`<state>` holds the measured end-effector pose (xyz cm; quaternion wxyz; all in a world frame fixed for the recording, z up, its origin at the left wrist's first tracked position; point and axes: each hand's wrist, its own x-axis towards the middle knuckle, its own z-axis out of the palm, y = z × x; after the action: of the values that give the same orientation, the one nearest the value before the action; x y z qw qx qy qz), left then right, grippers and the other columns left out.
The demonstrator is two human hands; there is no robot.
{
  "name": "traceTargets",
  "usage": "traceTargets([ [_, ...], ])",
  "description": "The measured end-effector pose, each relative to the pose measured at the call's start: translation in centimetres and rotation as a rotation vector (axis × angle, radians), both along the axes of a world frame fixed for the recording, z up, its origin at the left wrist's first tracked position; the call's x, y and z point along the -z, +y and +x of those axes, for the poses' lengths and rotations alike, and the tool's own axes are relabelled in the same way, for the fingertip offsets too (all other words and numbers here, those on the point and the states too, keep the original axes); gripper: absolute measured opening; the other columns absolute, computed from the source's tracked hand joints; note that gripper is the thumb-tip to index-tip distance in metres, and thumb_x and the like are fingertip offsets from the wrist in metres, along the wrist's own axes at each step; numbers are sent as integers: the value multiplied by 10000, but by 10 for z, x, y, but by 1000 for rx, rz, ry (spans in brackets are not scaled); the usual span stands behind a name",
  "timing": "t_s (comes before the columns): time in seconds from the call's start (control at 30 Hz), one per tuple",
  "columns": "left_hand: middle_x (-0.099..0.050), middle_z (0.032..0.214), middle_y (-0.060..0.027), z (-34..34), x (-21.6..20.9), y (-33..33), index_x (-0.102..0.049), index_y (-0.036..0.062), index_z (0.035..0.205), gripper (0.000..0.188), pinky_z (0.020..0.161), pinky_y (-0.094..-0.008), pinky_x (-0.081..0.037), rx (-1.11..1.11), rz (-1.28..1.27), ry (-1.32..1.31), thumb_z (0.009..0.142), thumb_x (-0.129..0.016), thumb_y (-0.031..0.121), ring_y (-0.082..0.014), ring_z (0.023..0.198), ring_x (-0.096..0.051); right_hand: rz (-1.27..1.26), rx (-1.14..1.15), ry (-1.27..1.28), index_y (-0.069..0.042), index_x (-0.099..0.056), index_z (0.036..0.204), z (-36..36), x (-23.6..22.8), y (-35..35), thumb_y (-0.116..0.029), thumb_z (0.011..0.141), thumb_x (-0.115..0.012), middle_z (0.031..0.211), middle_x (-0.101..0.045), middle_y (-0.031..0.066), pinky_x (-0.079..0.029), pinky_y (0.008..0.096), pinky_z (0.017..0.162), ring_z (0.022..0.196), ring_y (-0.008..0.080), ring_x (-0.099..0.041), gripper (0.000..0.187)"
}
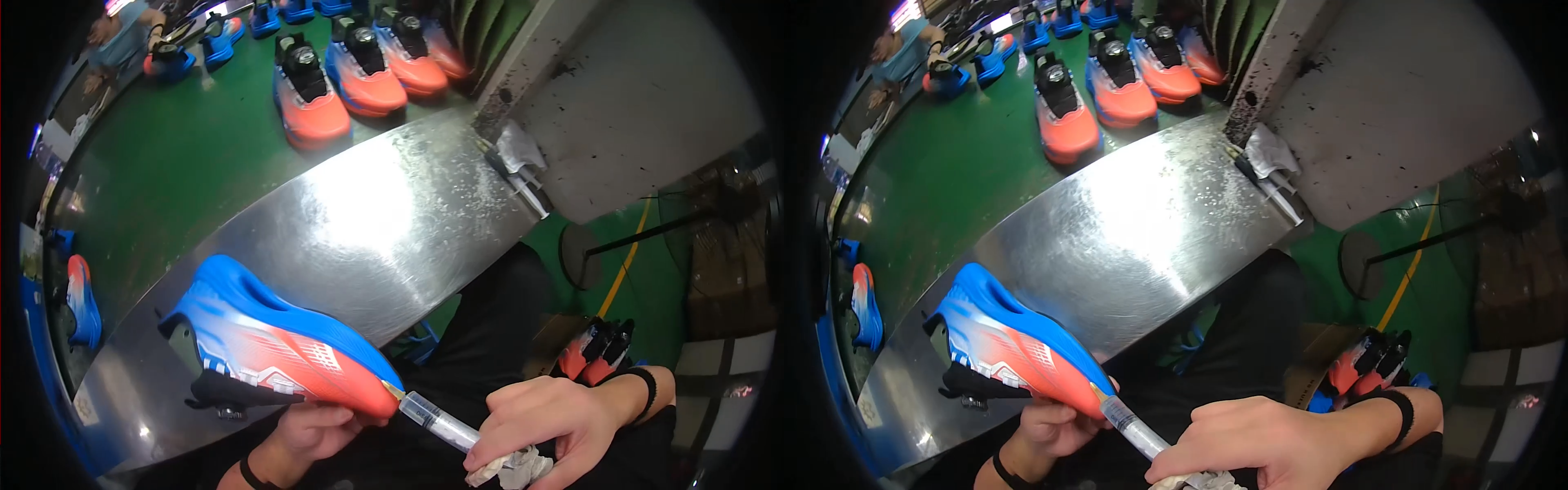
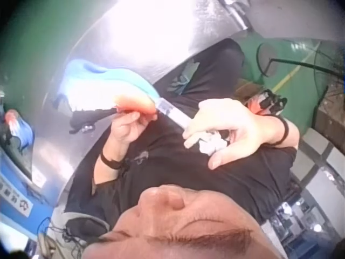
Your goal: Applying adhesive to shoe outsoles using a syringe.
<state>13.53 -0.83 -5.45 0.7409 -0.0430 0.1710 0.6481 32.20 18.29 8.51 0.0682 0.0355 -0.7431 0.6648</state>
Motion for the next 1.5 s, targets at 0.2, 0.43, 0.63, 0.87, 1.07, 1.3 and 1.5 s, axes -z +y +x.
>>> traceTargets([
  [0.2,-461,1324,-164,2,3,29,-335,82,1356,638,899,-370,-517,-23,10,3,802,-647,32,-336,1150,-530,77,96,46,31,-611,1082,15,1,6,-315,709,-781,940,-678,103,-415,317,617,709,235,-603,536],
  [0.43,-418,1384,-160,5,4,44,-333,82,1375,637,916,-365,-512,-94,7,6,819,-643,47,-330,1201,-492,138,165,104,29,-605,1088,18,7,3,-306,722,-774,928,-673,94,-409,322,603,695,225,-603,524],
  [0.63,-431,1375,-156,6,8,52,-358,52,1364,580,916,-351,-514,-136,67,31,843,-613,40,-317,1211,-485,299,161,128,18,-590,1093,12,13,-5,-306,734,-762,886,-657,59,-387,318,556,659,206,-598,513],
  [0.87,-441,1369,-148,7,2,59,-471,30,1285,458,874,-303,-526,-137,66,67,856,-617,93,-303,1202,-496,475,221,191,4,-593,1059,7,14,-10,-296,762,-726,846,-632,47,-369,302,494,574,185,-541,443],
  [1.07,-502,1316,-120,8,1,61,-499,44,1262,428,808,-241,-531,-166,93,12,871,-616,169,-257,1180,-521,693,123,93,-20,-600,1051,8,14,-8,-287,765,-725,828,-624,38,-373,294,499,553,171,-497,411],
  [1.3,-570,1235,-86,9,3,57,-543,53,1216,503,784,-221,-518,-132,84,-2,821,-673,335,-198,1106,-573,873,297,236,-123,-664,992,-1,44,-20,-306,731,-750,728,-562,-9,-246,203,368,457,86,-313,330],
  [1.5,-597,1186,-75,9,-3,56,-548,45,1203,531,758,-215,-520,-129,69,38,814,-669,386,-182,1052,-597,960,321,275,-132,-663,992,-2,52,-23,-291,724,-756,718,-554,-12,-243,194,366,457,77,-297,325],
])
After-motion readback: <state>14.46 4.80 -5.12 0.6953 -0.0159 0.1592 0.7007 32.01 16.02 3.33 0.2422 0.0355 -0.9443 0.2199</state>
